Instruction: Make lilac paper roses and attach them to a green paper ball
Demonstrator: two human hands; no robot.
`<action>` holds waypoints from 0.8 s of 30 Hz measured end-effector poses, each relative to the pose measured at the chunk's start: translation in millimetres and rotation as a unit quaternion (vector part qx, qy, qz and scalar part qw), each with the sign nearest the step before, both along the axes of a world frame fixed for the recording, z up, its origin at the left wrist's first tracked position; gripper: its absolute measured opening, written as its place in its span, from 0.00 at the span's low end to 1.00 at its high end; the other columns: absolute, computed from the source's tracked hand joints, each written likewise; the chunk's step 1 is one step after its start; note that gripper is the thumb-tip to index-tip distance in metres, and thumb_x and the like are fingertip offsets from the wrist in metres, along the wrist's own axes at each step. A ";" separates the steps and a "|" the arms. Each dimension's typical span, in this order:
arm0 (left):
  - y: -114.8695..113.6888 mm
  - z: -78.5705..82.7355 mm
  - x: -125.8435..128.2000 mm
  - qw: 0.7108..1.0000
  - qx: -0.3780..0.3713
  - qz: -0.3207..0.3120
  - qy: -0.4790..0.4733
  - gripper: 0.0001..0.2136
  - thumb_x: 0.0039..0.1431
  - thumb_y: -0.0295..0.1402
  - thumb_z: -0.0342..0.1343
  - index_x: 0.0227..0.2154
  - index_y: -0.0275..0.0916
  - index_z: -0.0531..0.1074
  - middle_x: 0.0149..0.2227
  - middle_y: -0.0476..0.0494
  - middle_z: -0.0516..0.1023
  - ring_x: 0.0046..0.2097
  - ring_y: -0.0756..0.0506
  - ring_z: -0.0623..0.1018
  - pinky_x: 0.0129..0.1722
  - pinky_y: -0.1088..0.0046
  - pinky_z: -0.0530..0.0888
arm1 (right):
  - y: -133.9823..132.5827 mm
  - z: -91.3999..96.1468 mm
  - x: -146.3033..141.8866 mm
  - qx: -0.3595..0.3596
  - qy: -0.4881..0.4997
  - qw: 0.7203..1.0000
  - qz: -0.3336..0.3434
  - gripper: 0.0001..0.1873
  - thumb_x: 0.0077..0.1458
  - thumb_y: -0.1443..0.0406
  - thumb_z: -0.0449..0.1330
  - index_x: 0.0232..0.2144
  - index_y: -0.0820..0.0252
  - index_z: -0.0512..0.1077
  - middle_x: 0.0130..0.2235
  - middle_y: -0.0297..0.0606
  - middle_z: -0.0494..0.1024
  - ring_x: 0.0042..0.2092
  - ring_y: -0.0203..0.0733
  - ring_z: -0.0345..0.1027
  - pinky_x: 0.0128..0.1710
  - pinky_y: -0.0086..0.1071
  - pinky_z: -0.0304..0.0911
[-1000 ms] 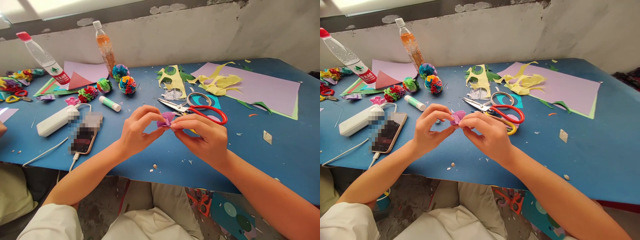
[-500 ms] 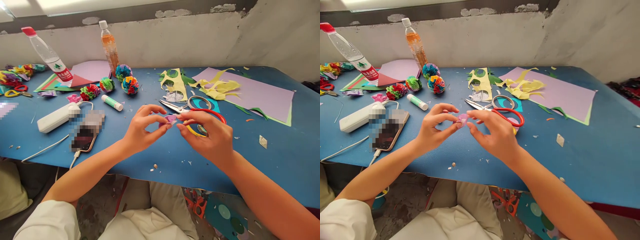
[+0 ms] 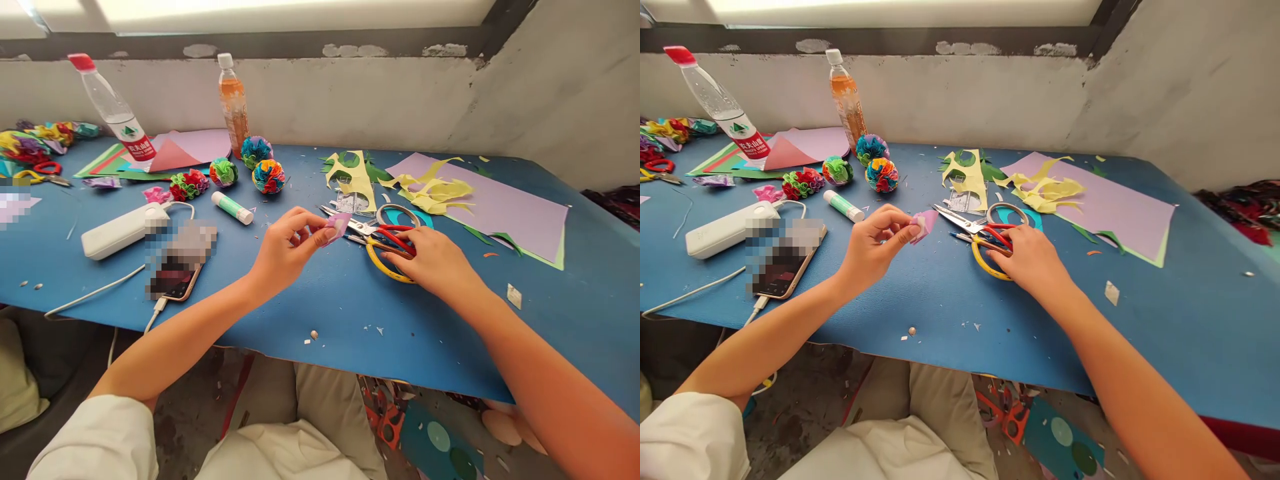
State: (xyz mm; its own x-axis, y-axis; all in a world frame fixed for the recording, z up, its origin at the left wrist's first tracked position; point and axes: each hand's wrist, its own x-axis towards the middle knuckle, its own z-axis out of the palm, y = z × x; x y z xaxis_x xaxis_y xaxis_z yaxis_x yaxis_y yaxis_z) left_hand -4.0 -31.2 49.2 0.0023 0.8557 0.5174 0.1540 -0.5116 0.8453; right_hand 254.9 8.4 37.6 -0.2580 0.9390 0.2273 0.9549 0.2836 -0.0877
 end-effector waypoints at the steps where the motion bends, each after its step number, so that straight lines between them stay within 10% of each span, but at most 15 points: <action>1: -1.0 1.7 -0.1 1.000 -0.011 0.002 -0.008 0.08 0.54 0.37 0.60 0.26 0.38 0.75 0.25 0.51 0.71 0.24 0.56 0.64 0.22 0.81 0.63 | -1.1 0.8 -1.2 0.004 0.034 0.999 -0.014 0.17 0.46 0.54 0.59 0.33 0.61 0.73 0.36 0.50 0.76 0.40 0.57 0.70 0.36 0.45 0.65; 12: 1.0 6.8 -3.0 0.999 -0.031 0.022 -0.033 0.07 0.53 0.35 0.59 0.26 0.37 0.74 0.25 0.50 0.73 0.23 0.56 0.63 0.18 0.82 0.60 | -16.6 19.6 12.0 0.028 0.293 0.956 0.004 0.33 0.40 0.49 0.66 0.46 0.52 0.59 0.35 0.40 0.73 0.31 0.40 0.69 0.32 0.34 0.67; 24: 8.5 8.8 -11.7 0.996 0.052 0.054 0.051 0.05 0.51 0.28 0.57 0.22 0.37 0.70 0.21 0.53 0.66 0.24 0.55 0.61 0.22 0.78 0.60 | -39.0 23.5 14.1 0.050 0.026 0.998 0.027 0.37 0.41 0.48 0.66 0.50 0.50 0.57 0.42 0.47 0.76 0.40 0.56 0.73 0.30 0.39 0.64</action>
State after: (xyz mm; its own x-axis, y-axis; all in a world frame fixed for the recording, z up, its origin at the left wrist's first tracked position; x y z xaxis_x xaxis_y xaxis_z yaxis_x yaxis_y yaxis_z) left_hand -15.6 -22.7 57.9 -0.0288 0.7954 0.6054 0.2953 -0.5718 0.7654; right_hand 269.0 -30.7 61.2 -0.2923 0.8962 0.3337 0.9330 0.3439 -0.1064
